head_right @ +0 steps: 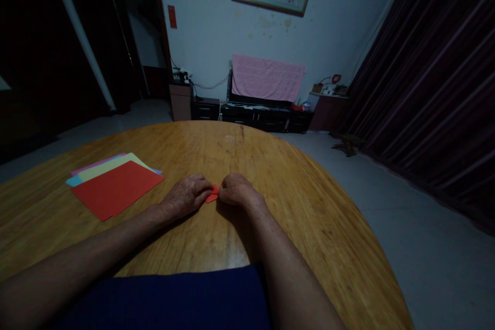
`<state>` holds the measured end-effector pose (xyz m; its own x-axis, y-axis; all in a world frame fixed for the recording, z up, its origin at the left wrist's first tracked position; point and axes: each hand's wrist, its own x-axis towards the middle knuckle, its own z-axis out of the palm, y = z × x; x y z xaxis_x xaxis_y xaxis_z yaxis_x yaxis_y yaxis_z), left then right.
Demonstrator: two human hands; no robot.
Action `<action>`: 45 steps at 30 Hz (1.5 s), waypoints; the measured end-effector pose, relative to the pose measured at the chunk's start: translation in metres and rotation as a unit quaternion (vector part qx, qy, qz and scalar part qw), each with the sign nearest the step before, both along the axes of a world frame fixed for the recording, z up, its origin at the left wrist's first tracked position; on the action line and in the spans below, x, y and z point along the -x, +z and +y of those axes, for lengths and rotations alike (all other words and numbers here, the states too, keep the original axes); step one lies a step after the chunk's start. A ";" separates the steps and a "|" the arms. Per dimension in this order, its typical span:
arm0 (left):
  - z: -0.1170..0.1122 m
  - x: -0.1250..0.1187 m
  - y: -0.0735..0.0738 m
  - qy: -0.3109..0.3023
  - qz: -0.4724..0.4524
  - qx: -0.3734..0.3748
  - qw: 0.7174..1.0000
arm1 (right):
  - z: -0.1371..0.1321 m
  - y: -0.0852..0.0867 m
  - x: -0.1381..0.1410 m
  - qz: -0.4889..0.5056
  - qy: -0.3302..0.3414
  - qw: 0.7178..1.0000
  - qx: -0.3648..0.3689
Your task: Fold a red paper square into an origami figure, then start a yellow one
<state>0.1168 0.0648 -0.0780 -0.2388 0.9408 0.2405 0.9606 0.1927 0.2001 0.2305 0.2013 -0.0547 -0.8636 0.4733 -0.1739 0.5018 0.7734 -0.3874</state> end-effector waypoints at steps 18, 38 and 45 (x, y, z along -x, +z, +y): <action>0.007 0.004 -0.006 0.049 -0.099 -0.035 0.993 | -0.018 0.013 0.004 -0.001 -0.071 0.997 0.015; 0.007 0.000 0.012 0.130 -0.195 0.018 0.972 | -0.011 0.002 0.000 0.063 -0.057 0.990 0.111; 0.001 0.014 0.005 0.068 -0.472 -0.048 0.878 | -0.006 0.000 -0.007 0.156 -0.052 0.935 0.315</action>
